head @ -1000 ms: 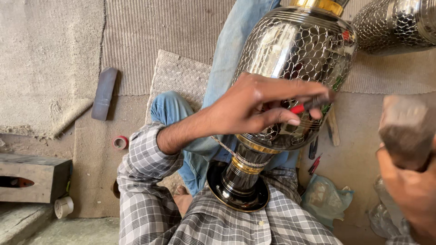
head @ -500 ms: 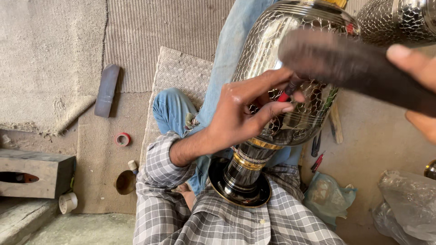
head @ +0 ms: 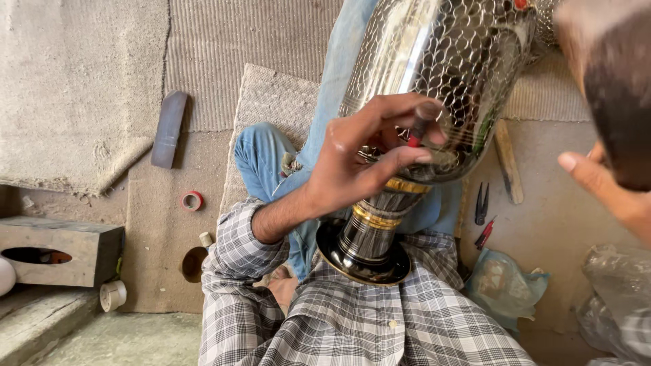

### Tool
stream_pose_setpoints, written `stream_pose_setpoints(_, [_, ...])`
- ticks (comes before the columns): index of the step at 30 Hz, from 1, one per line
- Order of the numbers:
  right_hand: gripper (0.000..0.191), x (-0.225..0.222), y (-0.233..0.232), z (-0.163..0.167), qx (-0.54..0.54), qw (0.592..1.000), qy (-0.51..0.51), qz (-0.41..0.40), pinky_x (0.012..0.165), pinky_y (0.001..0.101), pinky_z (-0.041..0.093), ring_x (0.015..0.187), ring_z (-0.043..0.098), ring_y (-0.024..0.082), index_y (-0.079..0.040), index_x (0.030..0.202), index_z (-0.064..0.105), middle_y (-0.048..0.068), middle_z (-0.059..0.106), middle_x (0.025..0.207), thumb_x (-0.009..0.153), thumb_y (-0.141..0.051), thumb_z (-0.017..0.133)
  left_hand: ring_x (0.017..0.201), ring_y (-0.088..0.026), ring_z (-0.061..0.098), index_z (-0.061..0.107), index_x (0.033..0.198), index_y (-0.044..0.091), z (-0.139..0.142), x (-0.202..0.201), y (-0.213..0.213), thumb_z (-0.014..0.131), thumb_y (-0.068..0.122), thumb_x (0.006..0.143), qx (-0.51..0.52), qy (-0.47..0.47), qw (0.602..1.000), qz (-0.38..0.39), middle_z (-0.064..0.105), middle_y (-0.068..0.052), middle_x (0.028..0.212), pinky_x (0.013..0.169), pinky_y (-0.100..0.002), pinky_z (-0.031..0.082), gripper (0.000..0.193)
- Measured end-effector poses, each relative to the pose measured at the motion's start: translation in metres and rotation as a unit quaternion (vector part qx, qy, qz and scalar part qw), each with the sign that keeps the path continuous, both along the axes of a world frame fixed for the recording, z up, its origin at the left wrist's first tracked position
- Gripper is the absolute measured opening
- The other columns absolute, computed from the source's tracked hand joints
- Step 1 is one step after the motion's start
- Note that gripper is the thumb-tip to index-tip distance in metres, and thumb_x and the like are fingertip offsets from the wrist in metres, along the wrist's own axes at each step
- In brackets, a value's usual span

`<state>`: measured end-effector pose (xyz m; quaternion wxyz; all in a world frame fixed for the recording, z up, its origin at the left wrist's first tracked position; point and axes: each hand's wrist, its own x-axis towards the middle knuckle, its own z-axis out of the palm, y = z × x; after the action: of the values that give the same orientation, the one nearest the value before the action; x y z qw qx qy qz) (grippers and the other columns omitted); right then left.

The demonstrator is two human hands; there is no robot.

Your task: The person sits on the floor with a large engraved metal vase held between their legs and, using a chisel and a wooden mallet, repeatedly strikes the chisel to carve fine decorative lines into the vase surface, repositioning the chisel around the pattern as they work.

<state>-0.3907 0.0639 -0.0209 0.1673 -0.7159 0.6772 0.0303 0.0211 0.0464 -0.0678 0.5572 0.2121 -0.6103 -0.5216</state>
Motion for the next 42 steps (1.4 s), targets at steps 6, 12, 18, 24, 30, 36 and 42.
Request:
stream_pose_setpoints(6, [0.024,0.025,0.091,-0.010,-0.096,0.973,-0.160,-0.134,0.070,0.0256,0.048,0.070,0.058,0.009,0.001,0.100,0.064,0.005,0.063,0.081,0.113,-0.016,0.075,0.114,-0.019,0.075,0.053,0.143,0.010,0.000,0.003,-0.016,0.077,0.006,0.101,-0.154,-0.116,0.981,0.020,0.071,-0.010,0.129,0.095,-0.029,0.069,0.048])
stream_pose_setpoints(12, [0.015,0.013,0.124,-0.031,-0.143,0.973,-0.090,-0.156,0.068,0.0254,0.048,0.071,0.059,0.011,0.001,0.107,0.067,0.005,0.065,0.082,0.113,-0.012,0.071,0.097,-0.011,0.081,0.053,0.143,0.012,-0.012,0.003,-0.031,0.077,0.008,0.104,-0.142,-0.105,0.983,-0.040,0.075,-0.004,0.127,0.080,-0.026,0.069,0.045])
stream_pose_setpoints(18, [0.014,-0.033,0.121,-0.040,-0.184,0.926,0.292,0.151,0.069,0.0257,0.050,0.075,0.067,0.018,0.003,0.124,0.070,0.012,0.070,0.089,0.118,-0.009,0.066,0.105,-0.014,0.079,0.055,0.147,0.015,-0.021,0.006,-0.036,0.080,0.012,0.104,-0.244,-0.133,0.961,0.003,0.074,-0.001,0.122,0.089,-0.027,0.070,0.050])
stream_pose_setpoints(24, [0.018,-0.034,0.124,-0.033,-0.188,0.950,0.216,0.122,0.072,0.0282,0.053,0.080,0.069,0.022,0.008,0.127,0.065,0.016,0.070,0.098,0.113,-0.004,0.067,0.108,-0.015,0.078,0.054,0.149,0.015,-0.023,0.004,-0.038,0.081,0.012,0.105,-0.242,-0.122,0.962,-0.018,0.073,-0.003,0.126,0.092,-0.027,0.071,0.052])
stream_pose_setpoints(30, [0.024,-0.021,0.108,-0.017,-0.215,0.935,0.165,0.227,0.076,0.0296,0.055,0.086,0.072,0.025,0.011,0.126,0.061,0.018,0.071,0.106,0.106,0.000,0.069,0.104,-0.014,0.078,0.056,0.147,0.020,-0.023,-0.004,-0.043,0.076,0.008,0.103,-0.280,-0.150,0.948,-0.026,0.076,0.000,0.122,0.088,-0.030,0.070,0.050])
stream_pose_setpoints(36, [0.027,0.020,0.118,-0.023,-0.284,0.940,-0.009,0.187,0.078,0.0292,0.056,0.090,0.072,0.025,0.011,0.124,0.057,0.017,0.070,0.112,0.104,0.002,0.071,0.113,-0.020,0.077,0.050,0.156,0.024,-0.012,-0.016,-0.058,0.069,0.011,0.105,-0.356,-0.172,0.915,-0.086,0.074,0.002,0.132,0.089,-0.033,0.067,0.056])
stream_pose_setpoints(42, [0.053,0.060,0.130,-0.045,-0.416,0.893,-0.072,0.158,0.074,0.0443,0.056,0.091,0.067,0.039,0.019,0.130,0.039,0.027,0.061,0.113,0.090,0.007,0.071,0.112,-0.021,0.077,0.053,0.153,0.024,0.009,-0.019,-0.066,0.068,0.025,0.107,-0.379,-0.192,0.890,-0.167,0.078,0.000,0.125,0.083,-0.038,0.064,0.049])
